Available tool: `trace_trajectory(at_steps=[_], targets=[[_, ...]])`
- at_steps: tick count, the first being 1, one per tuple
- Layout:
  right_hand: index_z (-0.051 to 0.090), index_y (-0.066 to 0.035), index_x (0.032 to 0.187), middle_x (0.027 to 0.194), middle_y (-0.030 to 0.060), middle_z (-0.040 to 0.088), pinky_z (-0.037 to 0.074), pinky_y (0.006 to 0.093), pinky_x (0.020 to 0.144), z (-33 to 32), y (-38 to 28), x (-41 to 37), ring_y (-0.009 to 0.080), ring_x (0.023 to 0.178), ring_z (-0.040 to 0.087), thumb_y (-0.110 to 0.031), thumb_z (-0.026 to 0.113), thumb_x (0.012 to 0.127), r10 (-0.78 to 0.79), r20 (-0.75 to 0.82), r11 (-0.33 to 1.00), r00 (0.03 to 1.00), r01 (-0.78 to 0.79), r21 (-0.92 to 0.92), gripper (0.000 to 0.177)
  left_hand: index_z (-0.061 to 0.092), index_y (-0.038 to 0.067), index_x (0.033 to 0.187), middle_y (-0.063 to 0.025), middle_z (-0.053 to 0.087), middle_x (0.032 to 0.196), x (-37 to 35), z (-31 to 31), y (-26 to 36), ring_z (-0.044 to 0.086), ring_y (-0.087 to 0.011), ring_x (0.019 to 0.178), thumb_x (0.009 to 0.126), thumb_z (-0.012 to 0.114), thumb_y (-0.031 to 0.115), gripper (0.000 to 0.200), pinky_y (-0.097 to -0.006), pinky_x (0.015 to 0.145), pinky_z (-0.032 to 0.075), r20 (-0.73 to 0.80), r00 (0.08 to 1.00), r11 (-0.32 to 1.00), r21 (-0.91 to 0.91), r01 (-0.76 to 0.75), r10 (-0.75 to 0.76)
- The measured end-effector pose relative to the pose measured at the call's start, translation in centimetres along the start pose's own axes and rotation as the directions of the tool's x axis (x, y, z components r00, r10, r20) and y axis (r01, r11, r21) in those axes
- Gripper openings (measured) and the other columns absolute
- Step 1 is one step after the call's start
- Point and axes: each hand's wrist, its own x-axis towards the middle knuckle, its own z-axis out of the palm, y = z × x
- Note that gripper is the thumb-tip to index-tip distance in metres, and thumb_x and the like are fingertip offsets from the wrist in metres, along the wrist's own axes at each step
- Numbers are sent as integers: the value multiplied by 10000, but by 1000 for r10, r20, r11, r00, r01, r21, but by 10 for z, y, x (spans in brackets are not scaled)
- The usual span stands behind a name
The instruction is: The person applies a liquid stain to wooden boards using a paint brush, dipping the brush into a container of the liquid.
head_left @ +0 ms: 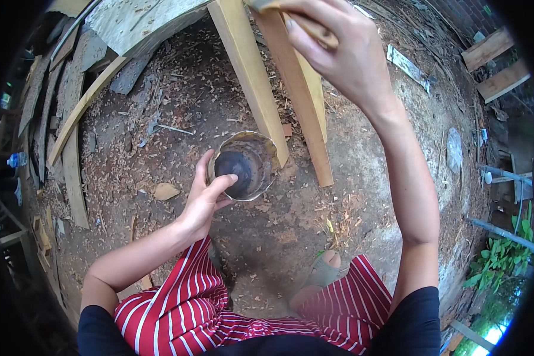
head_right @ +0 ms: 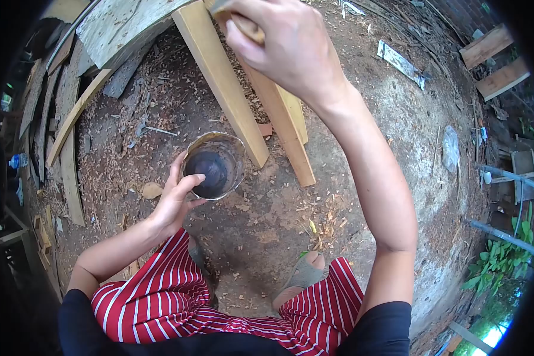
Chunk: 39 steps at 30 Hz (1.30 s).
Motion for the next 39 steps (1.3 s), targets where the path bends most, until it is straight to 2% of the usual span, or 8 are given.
trace_trajectory(at_steps=[4, 8, 15, 17, 21, 28, 34, 39], targets=[[627, -29, 1077, 841, 82, 575, 524, 328, 608, -5, -28, -109, 206, 705, 582, -84, 666, 818, 84, 210, 996, 974, -90, 16, 268, 91, 213, 1534, -135, 255, 1493, 2, -7, -2, 290, -283, 1379, 835, 662, 273, 905, -572, 1046, 312, 24, 1000, 1000, -20, -16, 17], [618, 4, 1031, 816, 109, 549, 528, 352, 627, -53, -66, -205, 238, 694, 565, -94, 663, 777, 303, 592, 944, 747, -322, -78, 276, 106, 188, 1530, -183, 286, 1472, 2, -13, -4, 367, -315, 1330, 799, 674, 357, 942, -512, 1022, 344, -1, 1000, 999, 30, -24, 24], [669, -30, 1050, 843, 136, 615, 536, 416, 729, -62, -60, -200, 324, 799, 641, -116, 634, 793, 399, 786, 826, 473, -557, -84, 273, 96, 184, 1530, -195, 292, 1459, -2, -6, -7, 385, -332, 1309, 812, 662, 341, 928, -520, 1010, 363, 28, 1000, 999, 45, -14, 13], [683, -31, 1028, 854, 144, 638, 529, 415, 761, -51, -47, -159, 340, 830, 652, -126, 618, 800, 382, 758, 839, 528, -542, -46, 256, 70, 181, 1534, -178, 209, 1502, -6, -4, -3, 237, -338, 1405, 808, 675, 289, 951, -621, 1042, 308, 90, 996, 999, -35, 10, -6], [690, 3, 930, 849, 172, 641, 529, 414, 751, -39, -29, -61, 348, 794, 653, -165, 601, 792, 387, 589, 858, 709, -512, 52, 235, 76, 186, 1535, -211, 280, 1476, -15, -6, -1, 398, -367, 1309, 814, 699, 318, 962, -538, 1018, 382, 61, 997, 997, -64, -46, 50], [690, 10, 986, 866, 146, 661, 511, 344, 741, -14, 2, 88, 254, 796, 663, -155, 593, 802, 216, 209, 963, 954, -243, 113, 265, 62, 177, 1531, -190, 196, 1503, -22, -20, 2, 334, -356, 1348, 828, 694, 300, 954, -553, 1035, 385, 88, 995, 988, -150, -24, 38], [697, -9, 987, 923, 165, 675, 524, 351, 790, 17, 15, 174, 288, 833, 672, -202, 623, 839, 85, -144, 988, 986, -64, 143, 255, 54, 181, 1536, -185, 207, 1504, -18, -30, 6, 334, -342, 1353, 840, 682, 304, 945, -553, 1035, 380, 163, 986, 984, -178, -13, 42], [673, -13, 1051, 939, 154, 662, 525, 373, 776, 26, 16, 135, 296, 829, 667, -186, 618, 857, 58, -73, 996, 996, -53, 69, 266, 57, 176, 1537, -177, 229, 1500, -15, -37, 7, 341, -340, 1354, 843, 675, 305, 939, -561, 1039, 371, 157, 987, 978, -209, -2, 35]])
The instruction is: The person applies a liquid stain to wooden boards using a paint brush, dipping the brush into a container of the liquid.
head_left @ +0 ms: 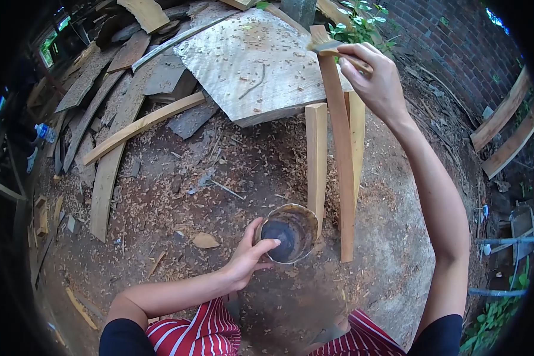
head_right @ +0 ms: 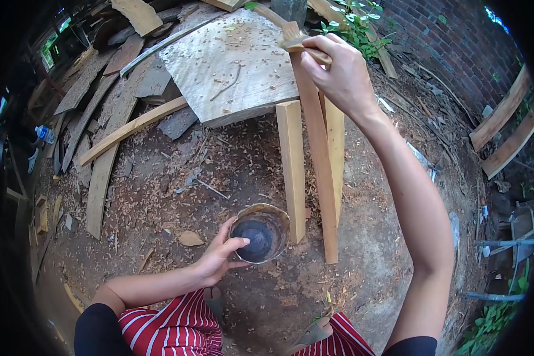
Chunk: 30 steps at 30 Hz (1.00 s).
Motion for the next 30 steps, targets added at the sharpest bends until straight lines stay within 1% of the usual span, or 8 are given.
trace_trajectory(at_steps=[2, 6, 10, 13, 16, 21, 25, 30], targets=[[661, -18, 1067, 925, 141, 647, 533, 371, 737, -18, -13, -44, 286, 801, 667, -156, 611, 861, 70, 173, 997, 982, -67, -22, 253, 55, 195, 1538, -135, 264, 1483, 0, 4, 3, 288, -290, 1384, 855, 646, 248, 905, -586, 1039, 341, 19, 1000, 1000, -21, 0, 0], [637, -13, 1083, 899, 128, 630, 542, 355, 685, -47, -26, -166, 261, 743, 660, -84, 627, 829, 176, 251, 982, 952, -189, 28, 263, 59, 201, 1538, -121, 268, 1485, 3, 7, 1, 286, -290, 1387, 849, 647, 277, 909, -582, 1042, 330, 26, 1000, 1000, 23, 13, -14], [639, 14, 1046, 877, 139, 622, 540, 372, 674, -76, -57, -269, 291, 726, 653, -53, 645, 776, 306, 382, 945, 872, -326, -13, 278, 76, 146, 1529, -195, 228, 1499, 7, 14, -6, 331, -348, 1367, 839, 660, 310, 918, -557, 1060, 358, 32, 999, 995, 95, 27, -30], [648, 17, 1012, 843, 130, 623, 537, 370, 665, -96, -71, -305, 290, 703, 645, -42, 648, 750, 434, 536, 881, 724, -467, -83, 269, 77, 144, 1530, -202, 216, 1506, 8, 19, -13, 321, -346, 1373, 822, 683, 329, 950, -544, 1056, 372, -4, 999, 991, 127, 40, -40], [656, 8, 991, 814, 121, 621, 531, 370, 648, -120, -97, -279, 288, 688, 641, -35, 645, 735, 468, 472, 865, 747, -497, -70, 260, 95, 135, 1529, -195, 275, 1483, 11, 30, -15, 373, -323, 1338, 798, 716, 307, 974, -494, 1038, 403, -37, 999, 985, 167, 46, -40], [659, 4, 958, 798, 122, 617, 530, 373, 624, -124, -131, -237, 279, 696, 647, -102, 647, 747, 329, 535, 872, 778, -468, 144, 236, 163, 133, 1521, -180, 380, 1424, 16, 44, -35, 449, -302, 1265, 766, 739, 248, 957, -423, 1027, 411, -48, 998, 965, 263, -20, 34], [648, -9, 897, 778, 110, 597, 545, 382, 634, -76, -126, -271, 273, 725, 642, -144, 644, 775, 162, 717, 908, 678, -387, 160, 181, 212, 121, 1509, -185, 395, 1411, 19, 55, -55, 441, -281, 1281, 749, 746, 230, 935, -394, 1057, 383, 62, 993, 900, 419, -118, 101], [654, -12, 893, 753, 109, 593, 544, 384, 638, -91, -129, -262, 268, 718, 629, -161, 643, 788, 142, 717, 911, 682, -373, 175, 182, 201, 146, 1513, -189, 368, 1427, 17, 47, -48, 443, -284, 1280, 741, 740, 214, 945, -423, 1052, 391, -12, 1000, 943, 334, 0, 4]])
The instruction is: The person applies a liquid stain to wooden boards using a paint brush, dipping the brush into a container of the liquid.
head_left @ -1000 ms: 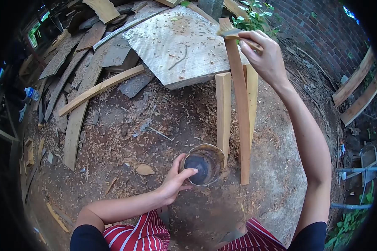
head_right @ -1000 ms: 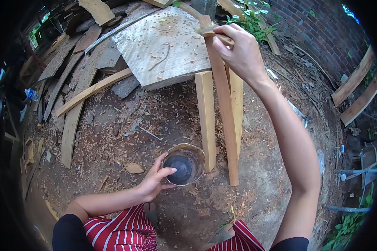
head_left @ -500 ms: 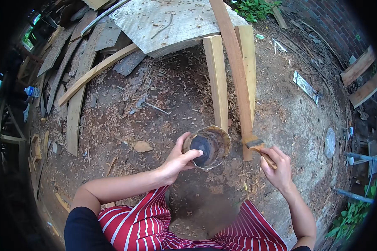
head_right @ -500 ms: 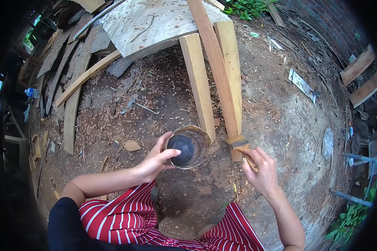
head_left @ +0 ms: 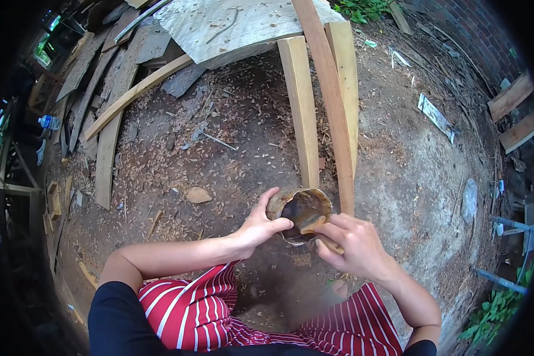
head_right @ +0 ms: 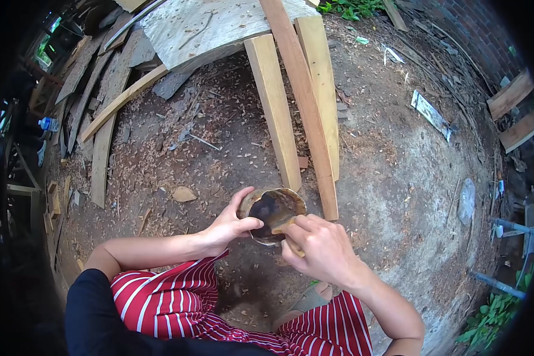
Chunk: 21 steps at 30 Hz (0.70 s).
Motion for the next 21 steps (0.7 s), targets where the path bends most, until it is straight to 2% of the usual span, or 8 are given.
trace_trajectory(at_steps=[2, 5, 8, 9, 12, 15, 20, 21], targets=[[674, -2, 914, 787, 121, 623, 530, 356, 611, -31, 0, -5, 260, 697, 629, -164, 644, 790, 93, -118, 995, 989, -89, 36, 205, 154, 185, 1524, -116, 394, 1432, -4, -1, 7, 424, -234, 1276, 795, 714, 212, 920, -468, 978, 417, -7, 998, 993, -93, 67, -67], [689, 9, 931, 853, 139, 652, 522, 336, 633, -61, 14, -10, 274, 701, 639, -157, 624, 799, 325, -366, 946, 872, -295, 135, 222, 125, 194, 1528, -135, 308, 1479, 0, -10, 8, 388, -283, 1316, 799, 700, 203, 929, -528, 1014, 383, 1, 989, 976, -158, 147, -149], [700, -7, 978, 871, 138, 657, 525, 365, 683, -63, 49, -2, 291, 740, 649, -152, 609, 797, 328, -465, 920, 822, -390, -42, 250, 107, 202, 1532, -138, 267, 1491, 3, -12, 8, 362, -308, 1339, 807, 689, 193, 929, -569, 1039, 351, 29, 984, 970, -168, 178, -176], [700, -7, 978, 871, 138, 657, 525, 365, 683, -58, 64, -2, 291, 740, 649, -152, 609, 797, 341, -478, 911, 809, -410, -44, 250, 104, 205, 1532, -138, 269, 1490, 3, -13, 9, 357, -306, 1343, 812, 681, 190, 922, -566, 1039, 351, 27, 983, 967, -179, 184, -182], [681, 8, 1000, 873, 137, 651, 514, 365, 742, -46, 104, 5, 254, 783, 653, -156, 614, 804, 405, -289, 898, 868, -437, -57, 264, 93, 215, 1533, -133, 264, 1493, -1, -16, 11, 332, -301, 1359, 823, 661, 194, 909, -567, 1040, 341, 42, 983, 967, -178, 184, -179], [693, 5, 989, 875, 138, 655, 518, 382, 755, -51, 116, 37, 255, 785, 657, -168, 608, 805, 372, -164, 919, 914, -388, -76, 266, 98, 199, 1535, -152, 272, 1483, -2, -22, 10, 387, -310, 1309, 802, 679, 249, 937, -548, 1038, 356, 20, 987, 973, -163, 162, -161], [737, -40, 966, 847, 121, 666, 526, 371, 694, -106, 83, 105, 227, 737, 647, -186, 555, 812, 259, -424, 944, 868, -321, -80, 280, 115, 212, 1530, -136, 265, 1483, -7, -30, 11, 359, -298, 1323, 809, 670, 258, 911, -546, 1014, 357, -35, 982, 964, -203, 173, -184], [732, -37, 981, 854, 118, 672, 529, 361, 707, -113, 88, 115, 228, 760, 657, -205, 568, 807, 65, -545, 976, 836, -166, -138, 292, 115, 212, 1530, -136, 265, 1483, -7, -31, 11, 359, -298, 1323, 809, 670, 258, 911, -546, 1014, 357, -36, 982, 965, -194, 176, -186]])
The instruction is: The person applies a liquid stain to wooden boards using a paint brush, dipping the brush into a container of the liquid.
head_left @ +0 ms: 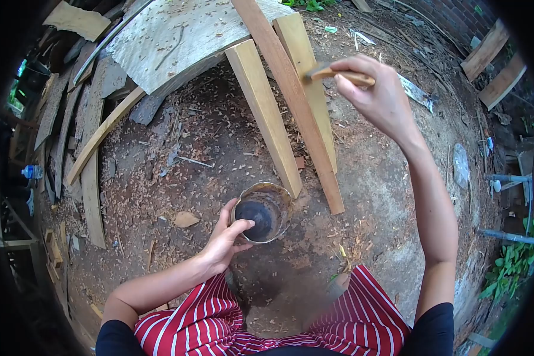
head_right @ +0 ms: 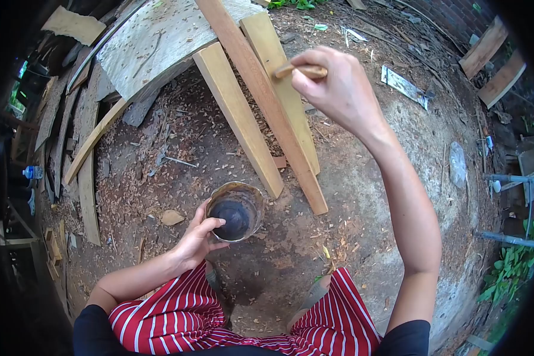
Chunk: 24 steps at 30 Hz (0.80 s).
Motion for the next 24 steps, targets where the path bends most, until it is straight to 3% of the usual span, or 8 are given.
trace_trajectory(at_steps=[2, 3, 6, 9, 13, 18, 20, 24], targets=[[714, -39, 1037, 909, 121, 703, 554, 351, 765, -5, -7, 25, 228, 836, 693, -231, 580, 809, -88, -131, 996, 987, 91, 22, 327, 113, 215, 1529, -122, 279, 1477, 1, -2, 0, 354, -280, 1322, 811, 667, 255, 908, -541, 1003, 359, -1, 1000, 1000, -15, -7, 7], [695, -71, 1134, 959, 61, 674, 515, 292, 734, -3, 0, 33, 134, 824, 646, -253, 616, 910, -186, -189, 982, 964, 188, -10, 299, 113, 215, 1529, -122, 279, 1477, 1, -3, 0, 354, -280, 1322, 811, 667, 255, 908, -541, 1003, 359, 3, 1000, 1000, -4, 1, -1], [683, -32, 1046, 871, 125, 654, 497, 315, 714, -3, -10, 42, 223, 804, 651, -127, 671, 837, -124, -290, 972, 949, 175, 155, 229, 110, 225, 1530, -109, 295, 1472, 3, -2, 1, 361, -268, 1317, 812, 666, 250, 909, -534, 990, 365, 43, 999, 1000, -14, -6, 6], [680, -72, 1166, 1019, 71, 680, 528, 303, 765, 29, 27, 17, 155, 864, 660, -236, 628, 918, -232, -292, 972, 928, 230, -43, 302, 108, 234, 1531, -105, 308, 1470, 3, -1, 3, 361, -266, 1319, 815, 667, 249, 908, -534, 988, 365, 47, 999, 1000, -17, 2, -1], [657, -48, 1174, 1013, 109, 679, 563, 352, 751, 44, 45, -74, 223, 830, 679, -200, 623, 905, 2, -37, 992, 999, 3, 128, 310, 108, 238, 1532, -109, 312, 1474, 2, -1, 4, 348, -263, 1331, 821, 663, 245, 902, -545, 1002, 354, 59, 998, 998, -59, -3, 7], [657, -35, 1157, 938, 129, 657, 548, 365, 761, 29, 64, -171, 262, 810, 657, -157, 609, 870, 110, 170, 992, 979, -118, 43, 315, 111, 231, 1533, -112, 310, 1475, 5, 0, 4, 342, -268, 1334, 818, 662, 243, 903, -553, 1015, 344, 45, 999, 1000, -18, 6, -6], [676, -31, 1112, 911, 140, 649, 546, 381, 788, 21, 69, -187, 279, 841, 661, -149, 576, 833, 203, 502, 979, 841, -166, -117, 319, 110, 229, 1534, -113, 307, 1477, 7, 3, 2, 340, -269, 1336, 816, 664, 245, 907, -555, 1017, 342, 40, 999, 1000, -7, 27, -27], [712, -39, 1042, 895, 141, 658, 561, 401, 764, 22, 78, -172, 285, 831, 674, -144, 559, 784, 158, 621, 987, 767, -114, -109, 318, 110, 233, 1536, -98, 313, 1477, 8, 14, 1, 348, -259, 1333, 819, 655, 243, 901, -550, 1011, 348, 88, 996, 1000, 8, 15, -16]])
